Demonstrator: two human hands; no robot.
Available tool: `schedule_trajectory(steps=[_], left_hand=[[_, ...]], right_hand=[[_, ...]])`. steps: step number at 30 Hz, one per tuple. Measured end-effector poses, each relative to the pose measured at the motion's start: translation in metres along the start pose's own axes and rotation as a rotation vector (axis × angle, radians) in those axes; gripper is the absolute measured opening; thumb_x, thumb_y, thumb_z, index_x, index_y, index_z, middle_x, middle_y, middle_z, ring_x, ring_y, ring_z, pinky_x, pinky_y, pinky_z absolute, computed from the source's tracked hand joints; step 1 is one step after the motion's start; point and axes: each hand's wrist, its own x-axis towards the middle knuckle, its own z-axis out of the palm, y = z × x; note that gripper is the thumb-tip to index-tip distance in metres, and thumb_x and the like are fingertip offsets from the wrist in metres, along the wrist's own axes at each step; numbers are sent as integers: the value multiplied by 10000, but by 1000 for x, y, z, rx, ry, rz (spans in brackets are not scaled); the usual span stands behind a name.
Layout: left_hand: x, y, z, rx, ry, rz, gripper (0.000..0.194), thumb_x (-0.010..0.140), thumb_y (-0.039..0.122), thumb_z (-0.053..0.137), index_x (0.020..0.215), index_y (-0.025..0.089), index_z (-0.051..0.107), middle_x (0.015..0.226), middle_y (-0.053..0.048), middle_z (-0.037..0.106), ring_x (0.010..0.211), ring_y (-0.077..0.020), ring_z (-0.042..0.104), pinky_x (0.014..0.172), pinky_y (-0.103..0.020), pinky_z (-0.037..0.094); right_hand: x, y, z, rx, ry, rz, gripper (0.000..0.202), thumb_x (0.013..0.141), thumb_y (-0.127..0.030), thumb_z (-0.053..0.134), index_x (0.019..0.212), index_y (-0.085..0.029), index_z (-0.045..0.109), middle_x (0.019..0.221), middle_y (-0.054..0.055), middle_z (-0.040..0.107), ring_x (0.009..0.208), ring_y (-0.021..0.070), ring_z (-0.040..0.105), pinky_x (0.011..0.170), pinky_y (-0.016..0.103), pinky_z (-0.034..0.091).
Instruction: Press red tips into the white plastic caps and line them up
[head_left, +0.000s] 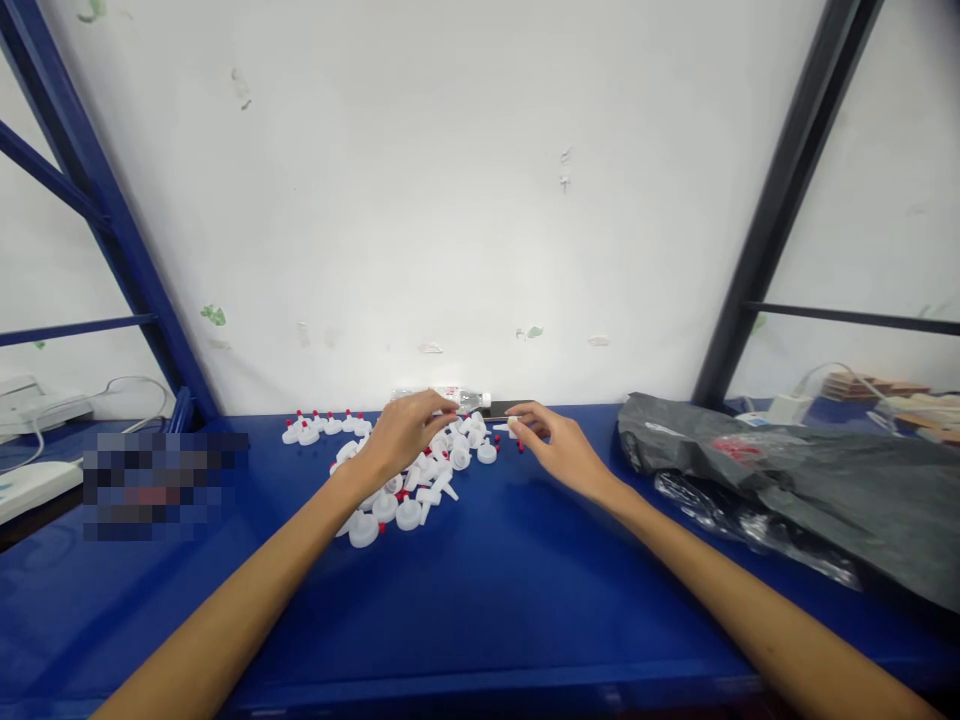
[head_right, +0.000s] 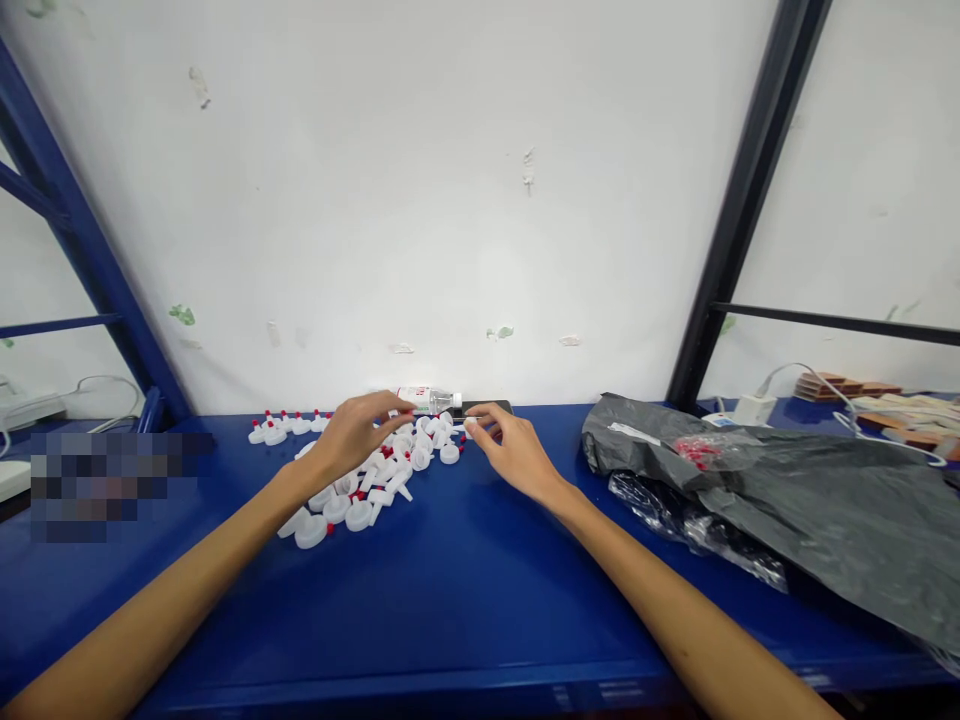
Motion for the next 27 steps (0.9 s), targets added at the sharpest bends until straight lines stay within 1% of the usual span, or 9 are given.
schedule_trajectory(steps=[2, 6, 11, 15, 18, 20, 23, 27], left_hand=[[-5, -2, 6, -20, -52, 48, 244, 993, 348, 543, 1099, 212, 717, 989, -59, 755, 772, -165, 679, 695, -282, 498], [-7, 11, 16, -59, -82, 90, 203, 986, 302, 569, 1068, 212, 732, 1017, -55, 752, 877, -176, 688, 755, -277, 500], [-10, 25, 20, -83, -75, 99, 198, 991, 292, 563, 1062, 209, 728, 987, -47, 739, 860, -173, 683, 717, -265, 484], [-14, 30, 21, -88, -65, 90, 195, 993, 282, 558, 1053, 206, 727, 993, -52, 737, 831, -170, 682, 691, -263, 477], [-16, 33, 23, -132, -57, 89, 186, 986, 265, 569, 1040, 204, 737, 989, -57, 741, 853, -173, 678, 715, -267, 483], [-17, 35, 23, -179, -27, 75, 168, 970, 242, 595, 1013, 203, 752, 941, -50, 746, 844, -171, 671, 728, -270, 481], [-18, 38, 21, -283, 33, 24, 122, 932, 219, 654, 959, 209, 773, 823, -23, 736, 766, -154, 654, 698, -261, 472], [-17, 44, 16, -413, 55, -73, 99, 897, 185, 693, 914, 211, 786, 758, -5, 718, 696, -133, 636, 657, -242, 467]], right_hand=[[-1, -2, 2, 61, -26, 6, 319, 978, -490, 516, 1137, -247, 649, 997, 50, 747, 831, 200, 701, 766, 338, 532], [-3, -5, 4, 131, -63, 25, 324, 970, -521, 526, 1108, -250, 638, 990, 43, 741, 809, 197, 705, 768, 336, 538], [-5, -7, 7, 156, -107, 24, 330, 969, -529, 537, 1113, -246, 629, 972, 39, 731, 802, 194, 692, 764, 341, 544], [-7, -9, 8, 165, -136, 11, 336, 962, -525, 557, 1134, -244, 627, 997, 47, 729, 838, 205, 690, 794, 363, 545], [-8, -13, 8, 213, -154, 10, 330, 948, -510, 589, 1118, -231, 634, 1020, 61, 734, 890, 220, 698, 829, 378, 544], [-8, -16, 7, 262, -172, 12, 321, 940, -493, 609, 1102, -219, 644, 1026, 70, 737, 932, 226, 700, 874, 389, 534], [-9, -19, 7, 322, -181, 19, 331, 914, -494, 647, 1083, -211, 658, 1079, 83, 737, 993, 232, 695, 932, 403, 518], [-10, -20, 10, 374, -156, 23, 372, 870, -524, 693, 1059, -205, 662, 1056, 86, 742, 985, 241, 698, 936, 415, 518]])
